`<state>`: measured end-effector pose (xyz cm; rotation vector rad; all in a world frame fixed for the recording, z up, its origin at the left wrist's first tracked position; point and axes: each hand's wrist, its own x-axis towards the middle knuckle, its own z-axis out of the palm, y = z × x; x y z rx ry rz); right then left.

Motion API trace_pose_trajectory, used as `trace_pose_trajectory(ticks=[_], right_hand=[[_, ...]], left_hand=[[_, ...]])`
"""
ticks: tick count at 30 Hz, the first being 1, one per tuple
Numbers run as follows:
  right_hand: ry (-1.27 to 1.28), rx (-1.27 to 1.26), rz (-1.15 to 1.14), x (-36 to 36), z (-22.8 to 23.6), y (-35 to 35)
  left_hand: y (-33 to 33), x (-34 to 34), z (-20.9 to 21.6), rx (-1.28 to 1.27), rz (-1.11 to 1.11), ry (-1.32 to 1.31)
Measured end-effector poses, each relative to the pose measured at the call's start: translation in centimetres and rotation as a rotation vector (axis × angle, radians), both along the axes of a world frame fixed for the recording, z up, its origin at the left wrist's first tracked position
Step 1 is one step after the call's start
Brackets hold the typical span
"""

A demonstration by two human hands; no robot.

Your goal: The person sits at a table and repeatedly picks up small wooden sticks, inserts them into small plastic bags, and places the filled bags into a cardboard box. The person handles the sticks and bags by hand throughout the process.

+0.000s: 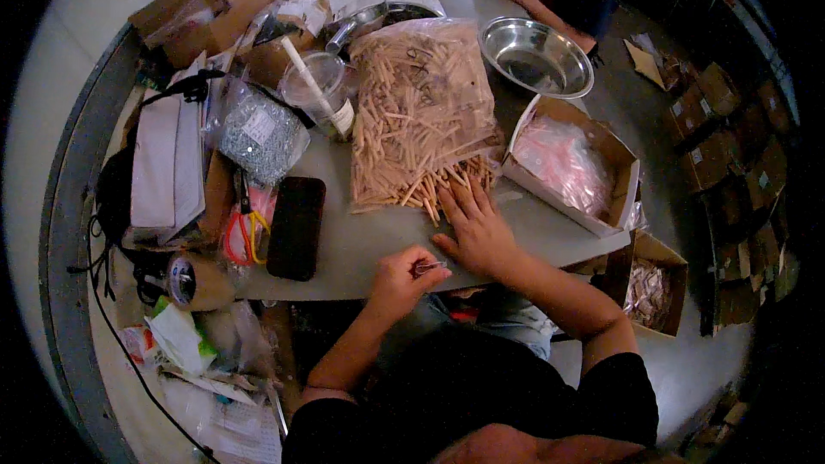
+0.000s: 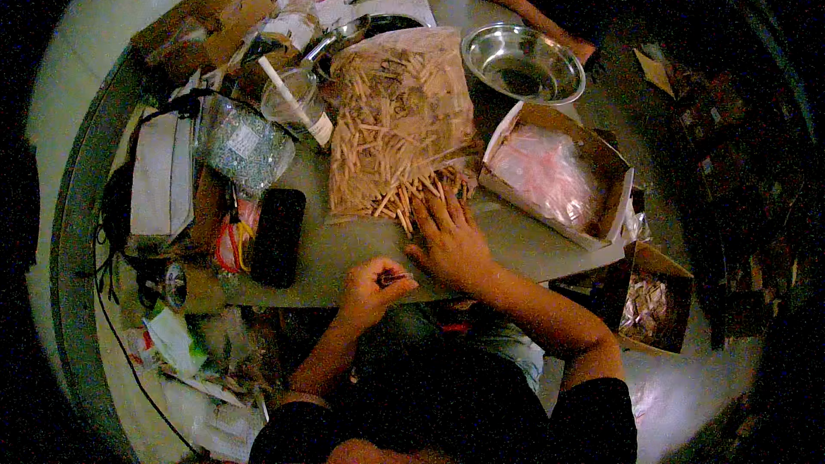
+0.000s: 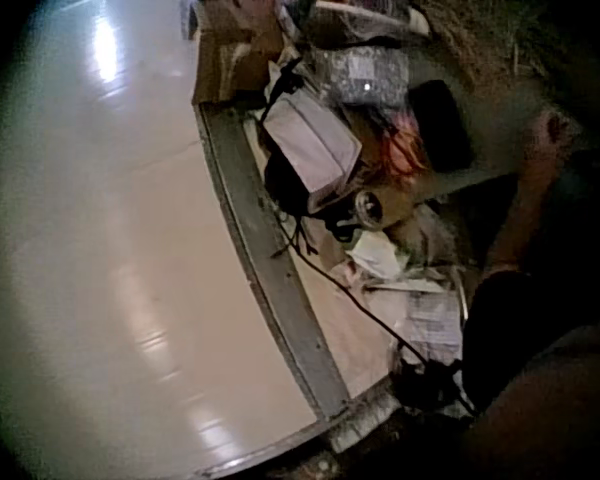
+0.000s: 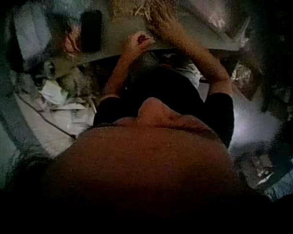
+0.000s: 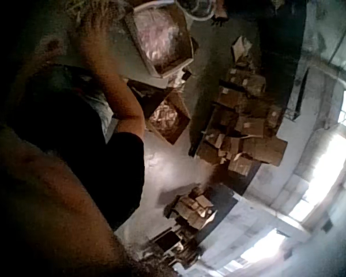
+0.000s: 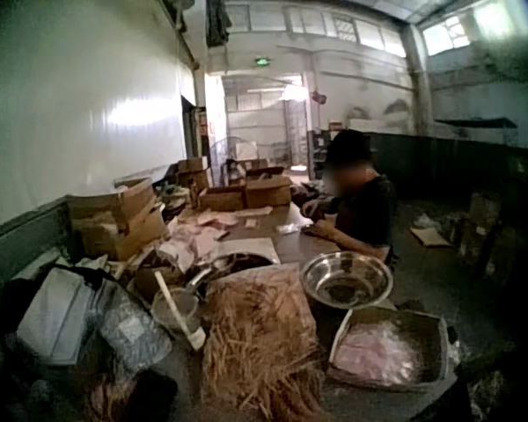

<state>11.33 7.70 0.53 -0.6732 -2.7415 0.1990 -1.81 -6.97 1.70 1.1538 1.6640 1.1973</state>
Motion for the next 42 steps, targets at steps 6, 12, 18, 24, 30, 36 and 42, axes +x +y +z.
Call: trace_pose_trajectory(ticks=[6,12,18,24,30,36,42], right_hand=[[-0.071,-0.019,-0.089,4.4,1.4,-2.2],[0.055,-0.092,-0.215,6.4,2.0,-1.5],[0.241,-0.214,-0.289,10.5,1.1,-2.3],[0.213,-0.250,-0.200,12.1,0.4,-2.2],[0.278,-0.201,-0.201,11.3,1.4,-2.1],[0.224,-0.206,-0.103,11.5,1.9,-3.1],[0.296,-0.190,-0.127,7.4,1.5,-4.4]], left_hand=[[0.8,1.2,0.3,0.164,-0.145,0.243],[0.5,2.2,-0.1,0.218,-0.169,0.328],[-0.1,3.3,0.0,0.206,-0.181,0.245],[0.2,3.4,0.0,0.142,-0.173,0.182],[0.6,3.5,0.0,0.216,-0.175,0.252],[0.3,3.7,0.5,0.151,-0.157,0.214],[0.7,3.7,0.1,0.176,-0.134,0.286]])
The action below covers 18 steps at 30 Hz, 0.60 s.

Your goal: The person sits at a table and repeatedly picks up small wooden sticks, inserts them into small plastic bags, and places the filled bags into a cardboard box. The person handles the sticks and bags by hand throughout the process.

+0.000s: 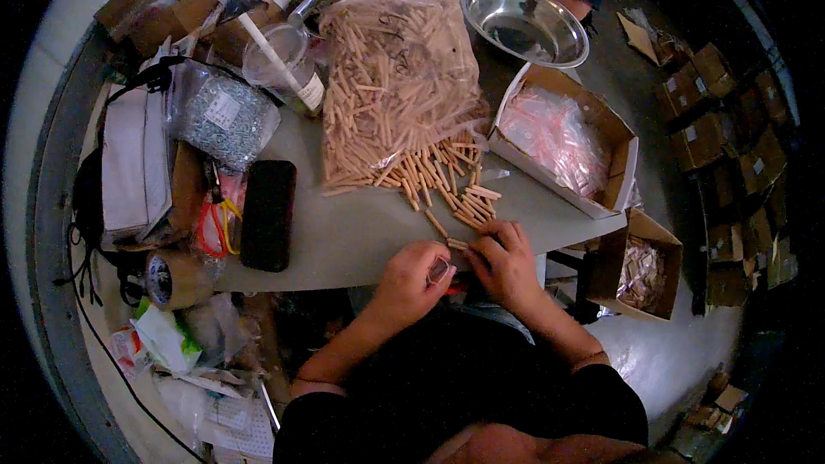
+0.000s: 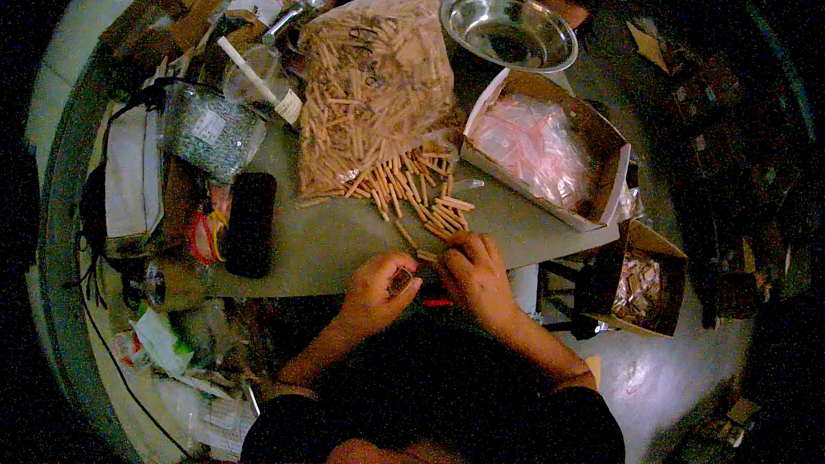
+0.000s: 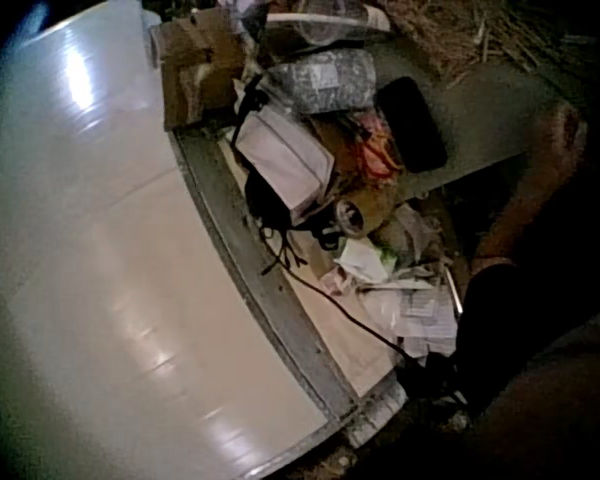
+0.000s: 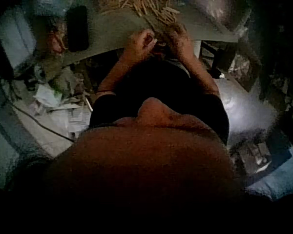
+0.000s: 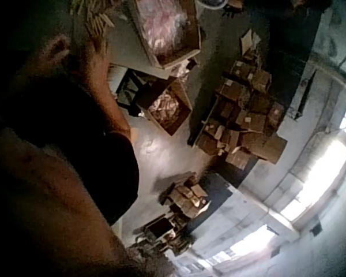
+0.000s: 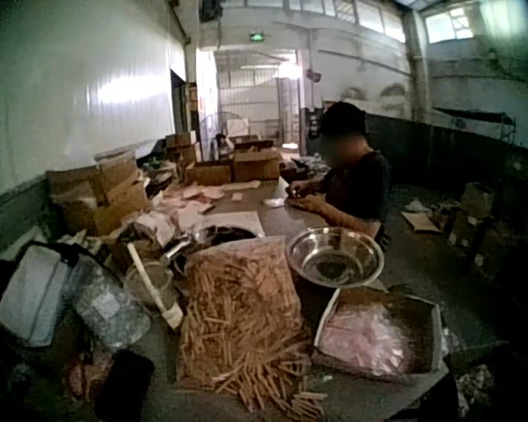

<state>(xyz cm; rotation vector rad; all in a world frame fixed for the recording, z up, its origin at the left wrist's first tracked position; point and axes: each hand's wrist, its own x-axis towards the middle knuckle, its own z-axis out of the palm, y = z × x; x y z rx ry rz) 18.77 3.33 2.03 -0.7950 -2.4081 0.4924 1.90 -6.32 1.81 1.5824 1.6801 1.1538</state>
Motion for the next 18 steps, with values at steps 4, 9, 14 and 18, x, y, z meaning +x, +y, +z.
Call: trace_pose_trajectory(ticks=[4,9,14,18], right_hand=[[0.029,0.036,0.010,-1.0,0.2,0.2],[0.044,0.002,-0.026,-0.4,-0.7,0.1],[0.043,-0.012,-0.024,0.6,-1.0,0.5],[0.074,-0.040,-0.040,0.7,-0.9,0.6]], left_hand=[[0.2,-0.7,-0.8,0.130,0.064,0.106],[2.2,-2.9,-1.0,0.223,0.102,0.300],[3.3,-3.4,-1.2,0.147,-0.039,0.541],[2.0,-3.8,0.1,0.078,-0.261,0.488]])
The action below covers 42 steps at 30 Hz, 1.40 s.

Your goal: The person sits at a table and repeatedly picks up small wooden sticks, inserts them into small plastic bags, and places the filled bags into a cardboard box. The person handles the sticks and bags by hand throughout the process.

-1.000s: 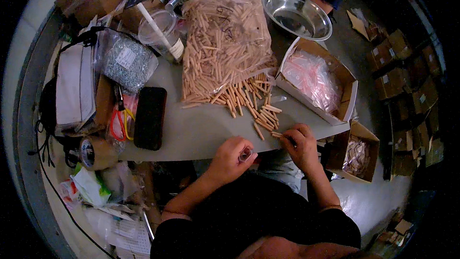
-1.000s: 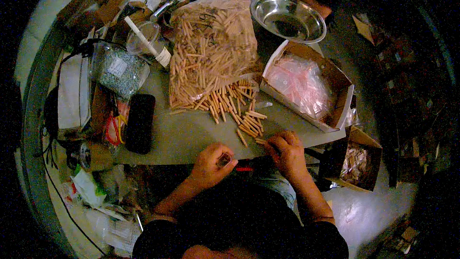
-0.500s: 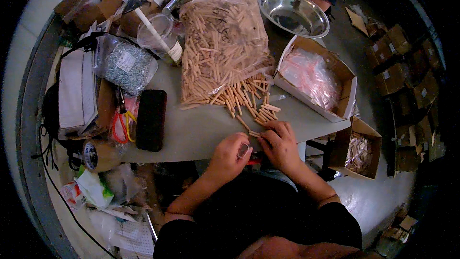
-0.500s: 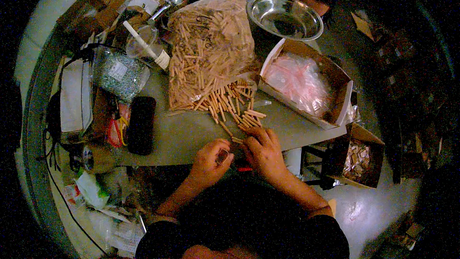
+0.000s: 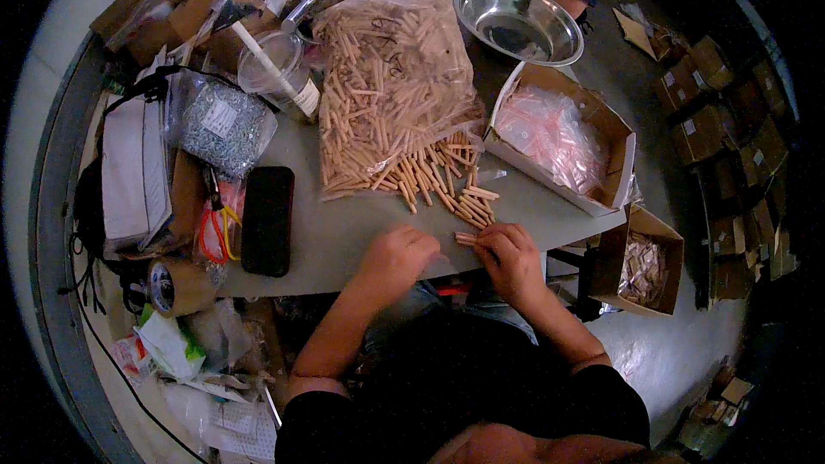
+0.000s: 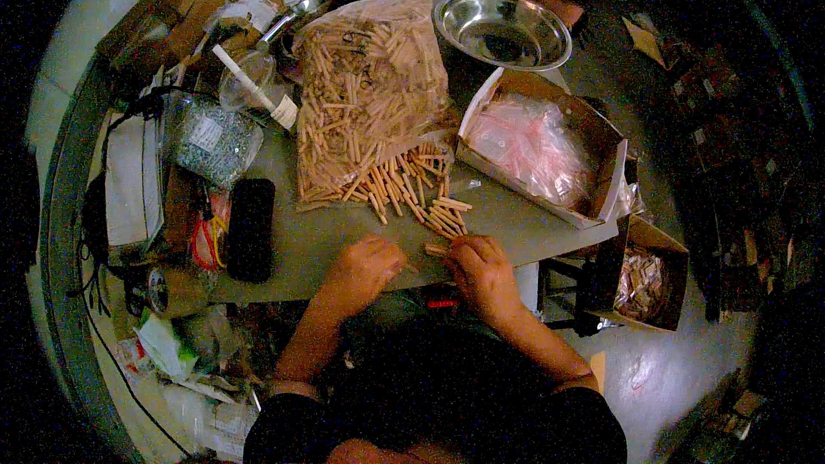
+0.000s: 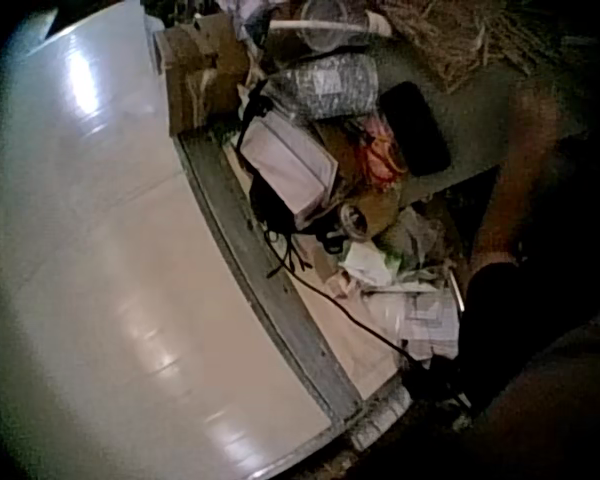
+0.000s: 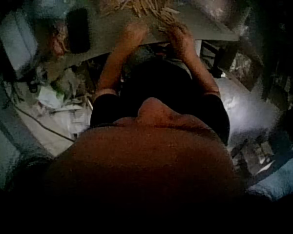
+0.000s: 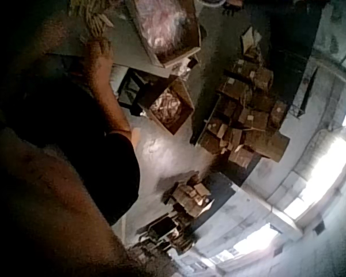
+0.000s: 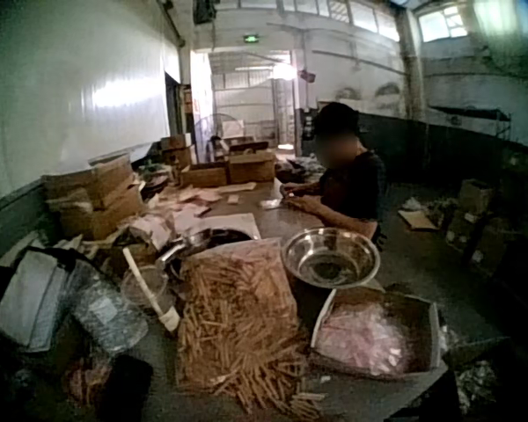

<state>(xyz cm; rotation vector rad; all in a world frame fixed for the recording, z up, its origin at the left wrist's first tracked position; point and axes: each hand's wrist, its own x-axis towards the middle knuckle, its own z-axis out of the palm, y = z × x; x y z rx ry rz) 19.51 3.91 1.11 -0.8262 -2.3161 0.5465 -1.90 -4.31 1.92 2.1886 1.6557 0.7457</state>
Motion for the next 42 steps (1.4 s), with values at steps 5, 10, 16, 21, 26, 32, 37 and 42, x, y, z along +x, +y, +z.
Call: trace_pose_trajectory(ticks=[5,10,16,21,26,32,37,42], right_hand=[[-0.026,-0.045,0.005,-0.6,0.0,-0.1],[-0.023,-0.041,-0.020,-0.8,0.9,-0.4],[-0.139,-0.117,0.075,-1.1,1.7,-0.7],[-0.170,-0.169,0.150,-1.0,2.0,-0.7],[-0.181,-0.149,0.275,-0.6,2.7,-0.3],[-0.153,-0.319,0.475,-0.2,2.6,-0.9],[-0.049,-0.514,0.544,1.0,4.2,-0.4],[-0.043,-0.268,0.604,2.0,4.8,0.0]], left_hand=[[0.1,2.5,-0.3,0.069,0.051,-0.206],[-0.5,3.0,-0.2,0.019,0.217,-0.447],[-4.8,4.4,-0.9,-0.552,-0.046,-1.102],[-4.9,6.4,-6.5,-1.103,0.092,-1.493],[-4.2,7.1,-8.7,-1.121,0.170,-1.997],[-3.6,7.4,-6.6,-1.112,0.134,-1.964],[-3.8,7.4,-5.9,-0.952,0.016,-1.772],[-3.2,6.7,-4.1,-0.849,-0.182,-1.549]])
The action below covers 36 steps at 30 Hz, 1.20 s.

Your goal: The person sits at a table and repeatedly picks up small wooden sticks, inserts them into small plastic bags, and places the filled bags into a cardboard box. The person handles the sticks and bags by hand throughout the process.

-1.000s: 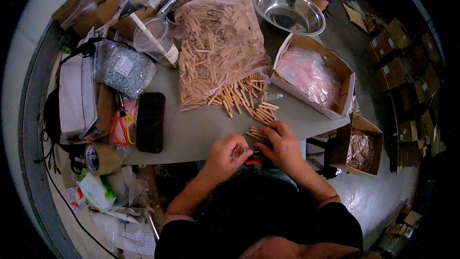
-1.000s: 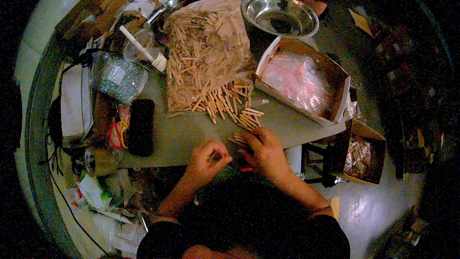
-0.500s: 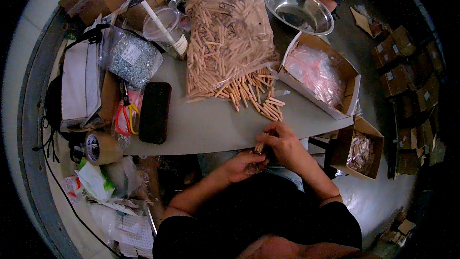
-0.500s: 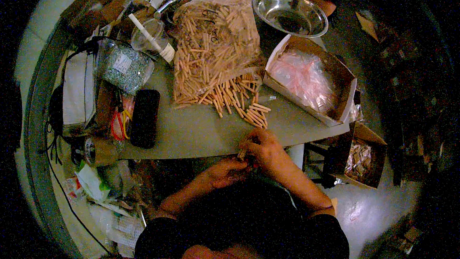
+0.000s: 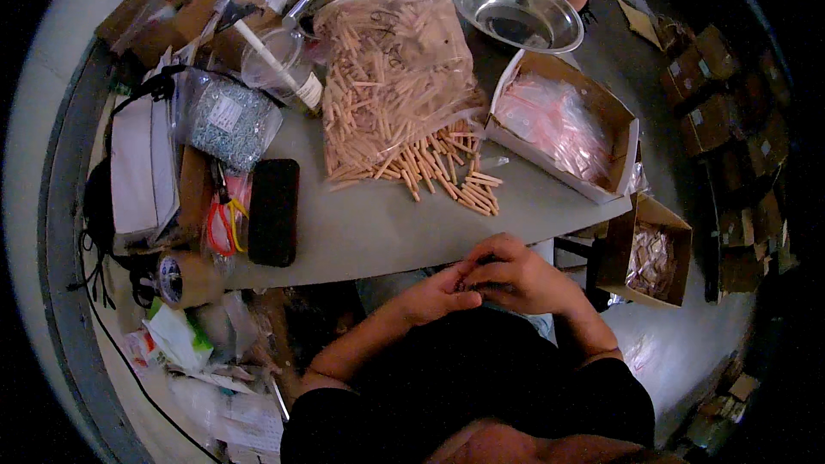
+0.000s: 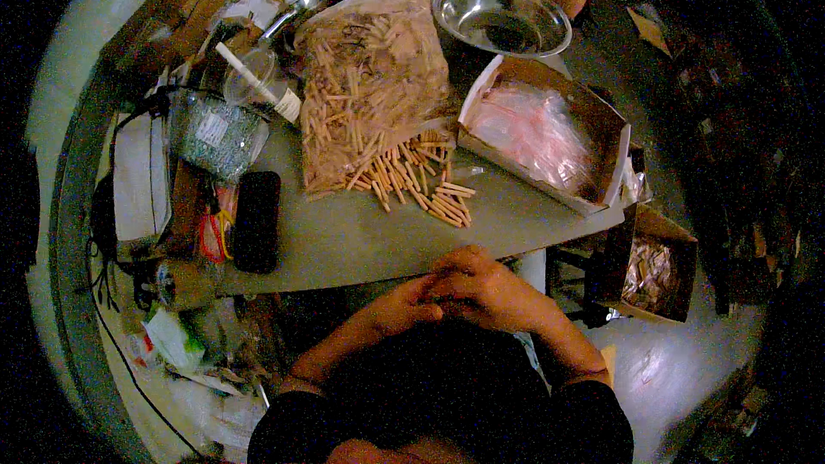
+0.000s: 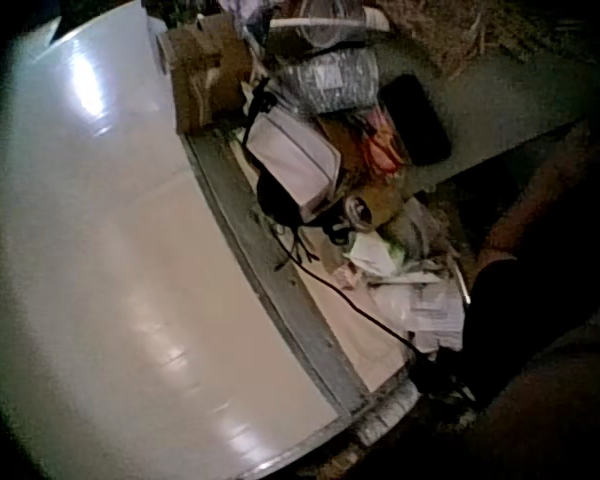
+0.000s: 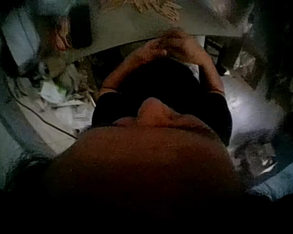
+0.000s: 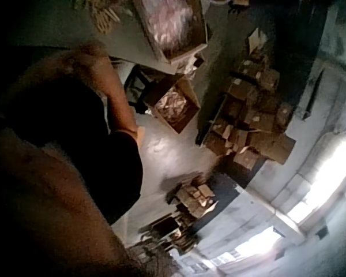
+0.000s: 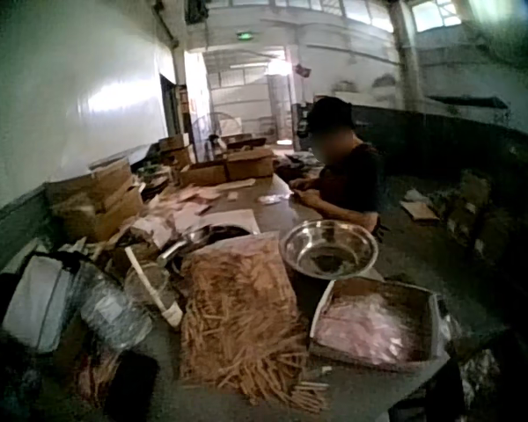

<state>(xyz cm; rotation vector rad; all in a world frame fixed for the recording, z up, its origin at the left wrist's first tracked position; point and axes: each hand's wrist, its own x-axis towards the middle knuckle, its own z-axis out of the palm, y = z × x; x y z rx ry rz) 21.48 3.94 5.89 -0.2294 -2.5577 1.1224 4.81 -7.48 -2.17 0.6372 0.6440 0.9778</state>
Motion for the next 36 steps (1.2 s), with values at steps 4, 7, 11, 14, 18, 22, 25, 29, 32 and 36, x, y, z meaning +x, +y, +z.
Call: trace_pose_trajectory(ticks=[4,7,11,14,18,22,25,29,32,36], right_hand=[[0.081,-0.049,-0.074,0.5,0.4,-0.3],[0.129,-0.144,-0.164,1.8,0.2,0.0],[0.060,-0.217,-0.261,2.9,-0.1,0.0],[0.031,-0.316,-0.309,3.4,0.4,-0.1],[0.135,-0.311,-0.259,4.7,-0.2,0.3],[0.148,-0.273,-0.282,6.1,-0.4,0.6],[0.164,-0.271,-0.264,7.3,-0.9,0.7],[0.124,-0.273,-0.312,9.7,-1.0,1.1],[0.090,-0.237,-0.566,12.3,-1.7,1.5],[-0.136,-0.182,-1.209,19.3,-3.6,2.5]], left_hand=[[0.7,0.6,1.7,0.183,0.143,0.175],[0.9,0.4,5.0,0.403,0.392,0.807],[2.2,0.6,4.9,0.784,0.531,1.092],[3.4,1.3,5.8,0.840,0.554,1.071],[4.3,1.9,6.1,0.859,0.463,1.029],[5.5,2.9,6.2,0.914,0.316,0.966],[6.5,4.1,7.1,0.983,0.283,0.968],[8.5,4.8,7.5,1.038,0.241,0.977],[11.6,5.9,8.5,1.148,0.218,1.192],[19.8,3.7,9.0,1.224,0.278,1.505]])
